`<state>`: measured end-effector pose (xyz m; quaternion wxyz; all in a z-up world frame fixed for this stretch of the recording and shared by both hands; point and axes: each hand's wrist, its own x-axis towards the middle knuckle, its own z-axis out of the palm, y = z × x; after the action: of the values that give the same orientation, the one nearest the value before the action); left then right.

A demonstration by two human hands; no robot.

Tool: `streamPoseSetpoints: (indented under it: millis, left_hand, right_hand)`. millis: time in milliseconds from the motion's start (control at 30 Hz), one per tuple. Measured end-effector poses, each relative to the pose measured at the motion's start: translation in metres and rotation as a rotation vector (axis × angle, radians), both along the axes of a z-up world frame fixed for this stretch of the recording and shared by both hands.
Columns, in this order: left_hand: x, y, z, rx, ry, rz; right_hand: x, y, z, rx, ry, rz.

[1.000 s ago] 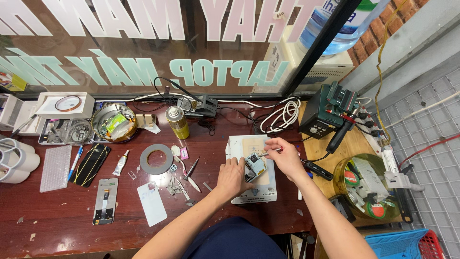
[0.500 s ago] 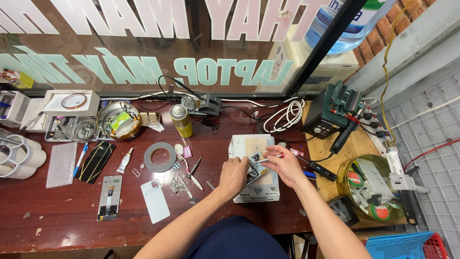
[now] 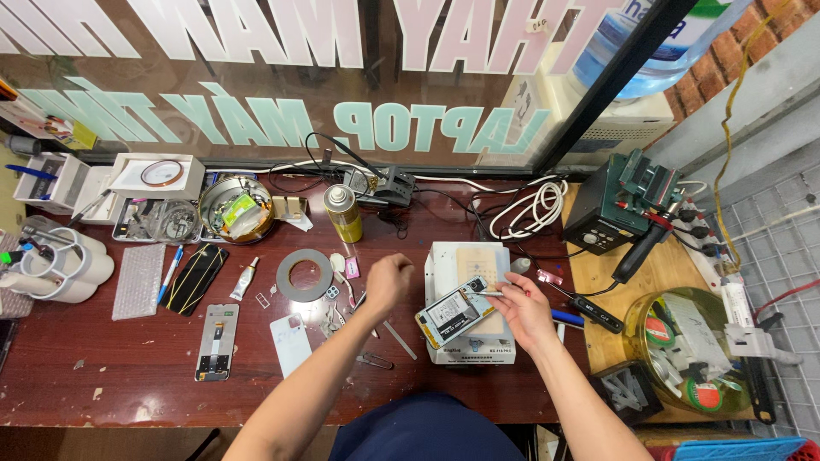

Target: The person disassembles a smartphone by removing the back cover, unscrewing internal components, and detaching the motherboard. They use a screwdriver and a prying tool to separate parts and place them on the workbench.

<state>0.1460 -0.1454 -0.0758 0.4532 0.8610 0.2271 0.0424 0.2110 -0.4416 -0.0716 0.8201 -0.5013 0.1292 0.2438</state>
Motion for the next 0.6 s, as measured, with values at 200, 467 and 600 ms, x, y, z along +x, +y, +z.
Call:
streamPoseSetpoints:
  millis: [200,467,600]
  left_hand:
    - [0.009,0.073,-0.075,0.17,0.146,-0.007]
    - [0.037,0.081,-0.144,0.21,0.165,-0.048]
    - [0.037,0.092,-0.148,0.185,0.053,-0.029]
  right_hand:
    - [-0.007,0.0,-0.005,-0.029,-0.027,-0.047]
    - [-0.015,0.008,0.0,-0.124,-0.046,-0.091]
    - [-0.016,0.01,0.001,-0.138,-0.036,-0.104]
